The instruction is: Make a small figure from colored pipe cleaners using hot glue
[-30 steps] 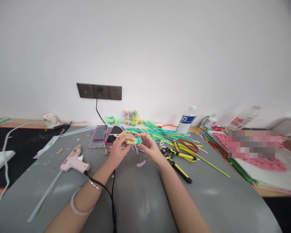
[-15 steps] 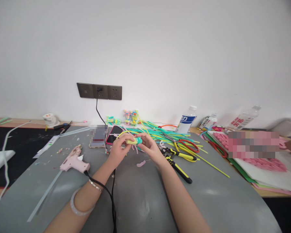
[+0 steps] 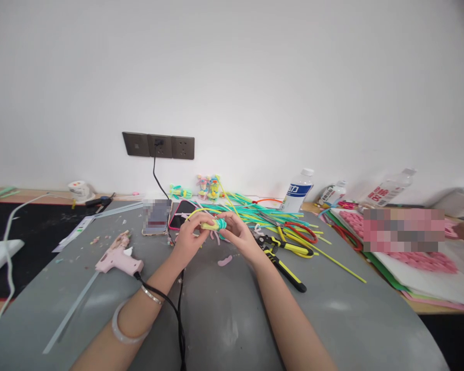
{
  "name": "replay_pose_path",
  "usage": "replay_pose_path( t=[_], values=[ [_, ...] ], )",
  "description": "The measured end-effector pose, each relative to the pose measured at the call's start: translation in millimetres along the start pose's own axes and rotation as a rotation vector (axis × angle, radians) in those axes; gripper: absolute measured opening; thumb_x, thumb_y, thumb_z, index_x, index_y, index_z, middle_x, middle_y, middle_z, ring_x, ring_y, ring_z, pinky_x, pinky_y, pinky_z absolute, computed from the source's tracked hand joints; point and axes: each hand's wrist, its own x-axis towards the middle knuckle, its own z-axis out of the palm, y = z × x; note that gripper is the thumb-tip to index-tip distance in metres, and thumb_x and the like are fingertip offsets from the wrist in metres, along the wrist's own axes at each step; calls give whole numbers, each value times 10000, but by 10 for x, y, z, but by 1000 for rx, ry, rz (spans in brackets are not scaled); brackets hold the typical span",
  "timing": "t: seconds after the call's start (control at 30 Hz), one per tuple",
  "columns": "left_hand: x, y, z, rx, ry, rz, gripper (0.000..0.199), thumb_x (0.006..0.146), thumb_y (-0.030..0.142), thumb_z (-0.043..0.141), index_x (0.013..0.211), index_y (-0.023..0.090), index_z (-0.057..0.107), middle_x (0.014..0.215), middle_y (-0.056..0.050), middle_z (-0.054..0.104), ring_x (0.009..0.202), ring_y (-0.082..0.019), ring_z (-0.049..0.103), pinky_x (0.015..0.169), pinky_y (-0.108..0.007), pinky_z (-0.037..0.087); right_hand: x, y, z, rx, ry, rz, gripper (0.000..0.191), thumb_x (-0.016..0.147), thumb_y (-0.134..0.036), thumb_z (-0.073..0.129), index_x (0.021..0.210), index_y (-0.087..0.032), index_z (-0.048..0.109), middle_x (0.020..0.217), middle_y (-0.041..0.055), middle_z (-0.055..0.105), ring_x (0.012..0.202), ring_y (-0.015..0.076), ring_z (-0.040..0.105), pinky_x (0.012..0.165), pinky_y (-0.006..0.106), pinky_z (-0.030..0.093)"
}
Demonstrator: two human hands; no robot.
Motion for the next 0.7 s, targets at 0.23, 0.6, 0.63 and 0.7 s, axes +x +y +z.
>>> replay_pose_path(
  t=[0.23, 0.6, 0.63, 0.7],
  values=[
    [12, 19, 3, 2, 7, 9, 130, 838, 100, 566, 884, 206, 627, 978, -80, 655, 963, -206, 635, 725, -282, 524, 0, 6, -6, 24, -13, -1, 321, 843, -414, 686, 1088, -266, 542, 1059, 37, 613, 920, 177, 585, 759, 293, 470],
    [6, 14, 0, 10, 6, 5, 119, 838, 113, 571, 887, 207, 626, 983, -81, 661, 964, -210, 639, 726, -292, 530, -4, 4, -9, 9, -12, 7, 329, 842, -429, 680, 1090, -268, 536, 1044, 37, 614, 904, 179, 587, 760, 302, 477],
    [7, 16, 0, 11, 7, 4, 113, 839, 118, 573, 886, 207, 625, 980, -83, 662, 964, -212, 639, 724, -294, 530, -3, 3, -9, 6, -12, 9, 332, 840, -433, 680, 1089, -269, 535, 1037, 37, 616, 903, 181, 588, 759, 305, 478],
    [8, 19, 1, 9, 7, 3, 105, 842, 125, 573, 886, 206, 624, 975, -84, 663, 964, -214, 639, 722, -295, 530, -3, 2, -8, 1, -12, 11, 333, 839, -437, 680, 1086, -268, 534, 1030, 37, 617, 893, 181, 589, 760, 309, 480]
  ],
)
